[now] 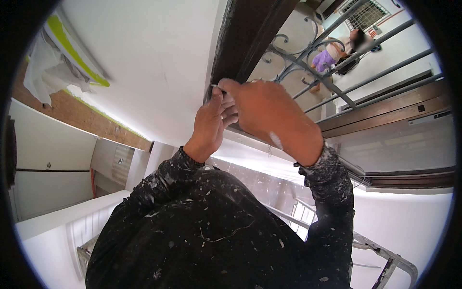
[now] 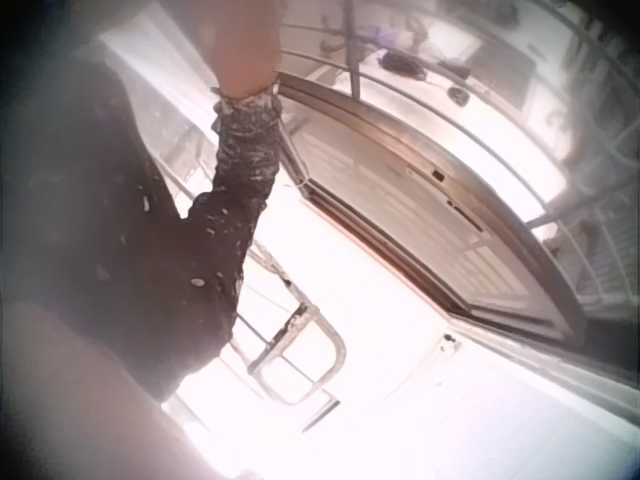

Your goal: The person applies plaster to the wall around a window frame using a trowel. They repeatedly smooth and level the surface along the edges and corners, working methodically to create an even finish.

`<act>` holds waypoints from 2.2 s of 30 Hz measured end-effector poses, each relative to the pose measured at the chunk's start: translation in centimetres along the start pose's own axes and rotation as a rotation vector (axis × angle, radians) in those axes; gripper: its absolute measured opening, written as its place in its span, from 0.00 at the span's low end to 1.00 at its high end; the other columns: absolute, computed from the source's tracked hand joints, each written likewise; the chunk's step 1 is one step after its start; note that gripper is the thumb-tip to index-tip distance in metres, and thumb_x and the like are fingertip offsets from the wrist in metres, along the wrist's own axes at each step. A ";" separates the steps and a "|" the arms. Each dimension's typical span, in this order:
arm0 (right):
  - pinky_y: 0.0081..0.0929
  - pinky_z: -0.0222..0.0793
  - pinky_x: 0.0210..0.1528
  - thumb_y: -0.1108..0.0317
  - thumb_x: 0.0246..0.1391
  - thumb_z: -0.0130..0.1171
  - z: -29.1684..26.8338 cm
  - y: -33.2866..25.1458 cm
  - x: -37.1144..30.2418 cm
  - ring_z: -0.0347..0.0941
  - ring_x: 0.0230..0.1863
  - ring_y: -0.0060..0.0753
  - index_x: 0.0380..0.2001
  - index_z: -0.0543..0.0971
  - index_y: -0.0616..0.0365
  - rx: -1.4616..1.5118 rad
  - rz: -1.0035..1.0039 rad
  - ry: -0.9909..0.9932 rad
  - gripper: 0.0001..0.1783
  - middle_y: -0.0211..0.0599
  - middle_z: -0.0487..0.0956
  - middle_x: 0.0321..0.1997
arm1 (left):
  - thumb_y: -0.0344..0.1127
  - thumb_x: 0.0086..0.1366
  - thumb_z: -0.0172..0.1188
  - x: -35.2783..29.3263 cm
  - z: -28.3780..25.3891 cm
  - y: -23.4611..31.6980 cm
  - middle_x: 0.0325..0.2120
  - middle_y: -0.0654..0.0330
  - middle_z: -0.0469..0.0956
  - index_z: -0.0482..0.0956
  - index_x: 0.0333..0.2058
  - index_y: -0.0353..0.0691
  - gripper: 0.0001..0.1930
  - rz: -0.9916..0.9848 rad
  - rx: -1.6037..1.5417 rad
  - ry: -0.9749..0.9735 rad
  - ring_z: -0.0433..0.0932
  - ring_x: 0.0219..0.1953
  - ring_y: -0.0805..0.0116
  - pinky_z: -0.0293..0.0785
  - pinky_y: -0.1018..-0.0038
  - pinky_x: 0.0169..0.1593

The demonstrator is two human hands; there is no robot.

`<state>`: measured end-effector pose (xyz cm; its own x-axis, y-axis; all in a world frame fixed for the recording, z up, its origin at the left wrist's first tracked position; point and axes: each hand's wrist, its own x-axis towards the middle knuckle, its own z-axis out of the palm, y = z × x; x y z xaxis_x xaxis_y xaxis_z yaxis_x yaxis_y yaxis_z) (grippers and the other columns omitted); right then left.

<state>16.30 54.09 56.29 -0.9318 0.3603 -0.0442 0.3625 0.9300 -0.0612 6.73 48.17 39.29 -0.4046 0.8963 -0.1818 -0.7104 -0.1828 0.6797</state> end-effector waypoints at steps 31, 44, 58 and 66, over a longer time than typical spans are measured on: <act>0.49 0.74 0.48 0.61 0.62 0.58 10.7 5.6 -3.3 0.80 0.42 0.63 0.56 0.77 0.59 0.342 0.087 -0.072 0.22 0.63 0.82 0.38 | 0.39 0.72 0.60 -3.0 -7.9 -3.8 0.36 0.53 0.86 0.82 0.47 0.33 0.14 0.175 1.078 -0.126 0.84 0.40 0.63 0.79 0.69 0.46; 0.38 0.73 0.51 0.64 0.58 0.64 10.1 7.5 -8.4 0.82 0.42 0.54 0.53 0.79 0.67 0.751 0.201 0.538 0.23 0.57 0.84 0.38 | 0.57 0.73 0.53 1.2 9.8 8.0 0.70 0.21 0.41 0.54 0.69 0.24 0.43 1.428 1.432 -0.092 0.39 0.72 0.19 0.37 0.35 0.72; 0.38 0.76 0.44 0.81 0.45 0.64 -11.6 4.6 -10.0 0.77 0.39 0.47 0.55 0.80 0.62 -0.264 -0.116 1.357 0.29 0.47 0.83 0.48 | 0.49 0.78 0.44 -4.1 22.2 21.3 0.70 0.30 0.55 0.59 0.69 0.25 0.33 1.699 0.978 -0.317 0.51 0.73 0.30 0.49 0.50 0.73; 0.38 0.73 0.51 0.71 0.51 0.61 -24.2 0.3 -3.3 0.75 0.49 0.44 0.57 0.77 0.64 -0.888 -0.175 1.370 0.27 0.47 0.79 0.56 | 0.32 0.74 0.48 -4.4 23.4 23.2 0.71 0.24 0.40 0.37 0.71 0.18 0.38 1.708 1.065 -0.324 0.40 0.75 0.29 0.41 0.50 0.76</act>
<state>18.98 54.94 80.58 -0.4538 -0.4051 0.7937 0.5837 0.5378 0.6083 5.51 49.49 72.43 0.0243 0.1496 0.9884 0.8029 -0.5921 0.0698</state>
